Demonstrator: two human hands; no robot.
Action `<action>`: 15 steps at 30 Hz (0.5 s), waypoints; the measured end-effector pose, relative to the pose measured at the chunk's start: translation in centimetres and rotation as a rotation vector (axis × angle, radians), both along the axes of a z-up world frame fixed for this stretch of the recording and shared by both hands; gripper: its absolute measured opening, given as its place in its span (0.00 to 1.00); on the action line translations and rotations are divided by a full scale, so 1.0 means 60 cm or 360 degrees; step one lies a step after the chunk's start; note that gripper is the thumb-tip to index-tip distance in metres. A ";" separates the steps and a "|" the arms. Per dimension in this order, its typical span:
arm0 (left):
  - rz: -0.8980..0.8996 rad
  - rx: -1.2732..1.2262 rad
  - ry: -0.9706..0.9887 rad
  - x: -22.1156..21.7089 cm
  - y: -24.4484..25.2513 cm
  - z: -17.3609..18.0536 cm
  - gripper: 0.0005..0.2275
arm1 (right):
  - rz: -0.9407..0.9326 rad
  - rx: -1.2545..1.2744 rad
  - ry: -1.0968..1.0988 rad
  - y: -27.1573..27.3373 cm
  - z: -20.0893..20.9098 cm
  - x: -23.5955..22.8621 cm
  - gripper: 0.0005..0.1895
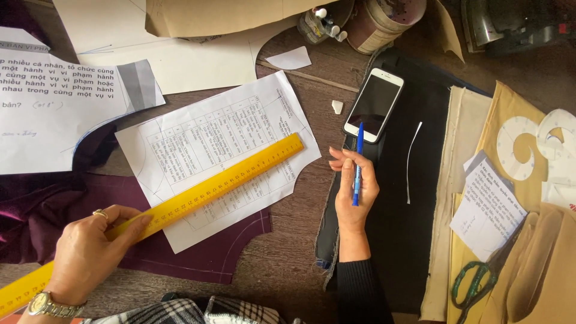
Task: The person uses a blue pen to trace curved lines on a paper pattern placed on a table. They also use a yellow ruler to draw straight lines and adjust the paper's position during the process.
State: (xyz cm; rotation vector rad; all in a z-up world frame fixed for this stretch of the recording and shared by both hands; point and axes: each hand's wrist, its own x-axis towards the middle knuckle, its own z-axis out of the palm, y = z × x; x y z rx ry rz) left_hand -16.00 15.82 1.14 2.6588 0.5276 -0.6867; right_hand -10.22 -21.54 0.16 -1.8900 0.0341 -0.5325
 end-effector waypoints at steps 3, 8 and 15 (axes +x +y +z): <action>-0.0065 0.0033 -0.0049 0.006 -0.005 -0.007 0.13 | 0.0012 0.0000 -0.0004 -0.001 -0.003 0.001 0.10; -0.0089 0.0053 -0.0065 0.021 -0.019 -0.010 0.13 | 0.0013 0.0015 0.0005 -0.003 -0.004 0.001 0.10; -0.0080 0.0108 0.0051 0.037 -0.029 -0.003 0.14 | 0.0017 0.0002 0.0018 -0.004 -0.003 0.002 0.10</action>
